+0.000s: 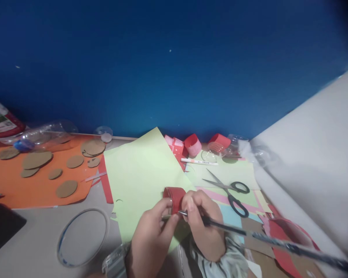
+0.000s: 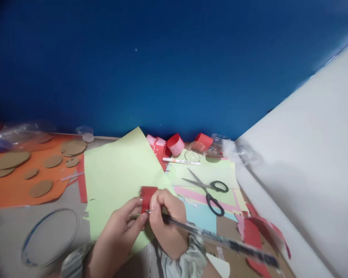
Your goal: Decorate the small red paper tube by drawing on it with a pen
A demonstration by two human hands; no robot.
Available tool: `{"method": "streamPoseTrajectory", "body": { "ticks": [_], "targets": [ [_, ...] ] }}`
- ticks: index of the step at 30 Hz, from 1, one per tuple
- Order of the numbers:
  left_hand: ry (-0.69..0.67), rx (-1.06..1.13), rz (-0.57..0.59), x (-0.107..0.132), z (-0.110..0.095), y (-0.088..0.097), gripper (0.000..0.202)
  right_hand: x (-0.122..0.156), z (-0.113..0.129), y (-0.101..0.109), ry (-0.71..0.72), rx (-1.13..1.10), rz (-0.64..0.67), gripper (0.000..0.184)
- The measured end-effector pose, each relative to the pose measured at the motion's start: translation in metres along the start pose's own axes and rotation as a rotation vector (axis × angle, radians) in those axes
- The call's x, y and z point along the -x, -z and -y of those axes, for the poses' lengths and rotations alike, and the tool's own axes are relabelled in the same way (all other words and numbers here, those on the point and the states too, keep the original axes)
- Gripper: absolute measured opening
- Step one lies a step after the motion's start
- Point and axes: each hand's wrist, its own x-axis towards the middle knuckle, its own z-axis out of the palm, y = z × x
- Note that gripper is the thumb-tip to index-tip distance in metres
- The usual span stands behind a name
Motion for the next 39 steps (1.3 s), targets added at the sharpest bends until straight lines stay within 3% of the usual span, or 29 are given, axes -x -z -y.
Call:
{"method": "streamPoseTrajectory", "body": {
  "ticks": [5, 8, 17, 31, 39],
  "targets": [
    [0.001, -0.013, -0.01, -0.001, 0.006, 0.002, 0.017, 0.006, 0.004, 0.0, 0.058, 0.037, -0.011, 0.024],
    [0.003, -0.065, -0.038, -0.001, 0.006, 0.001, 0.016, 0.003, 0.005, -0.001, -0.019, 0.083, -0.001, 0.025],
    [-0.016, -0.019, 0.038, 0.002, -0.001, 0.0, 0.008, -0.003, 0.0, -0.002, -0.211, 0.034, -0.015, 0.033],
    [-0.033, -0.071, 0.029, 0.003, 0.001, 0.001, 0.027, -0.004, 0.0, -0.001, -0.17, -0.011, 0.043, 0.03],
    [-0.03, -0.132, 0.011, 0.002, 0.003, 0.002, 0.021, -0.004, 0.0, -0.004, -0.189, 0.03, 0.014, 0.029]
  ]
}}
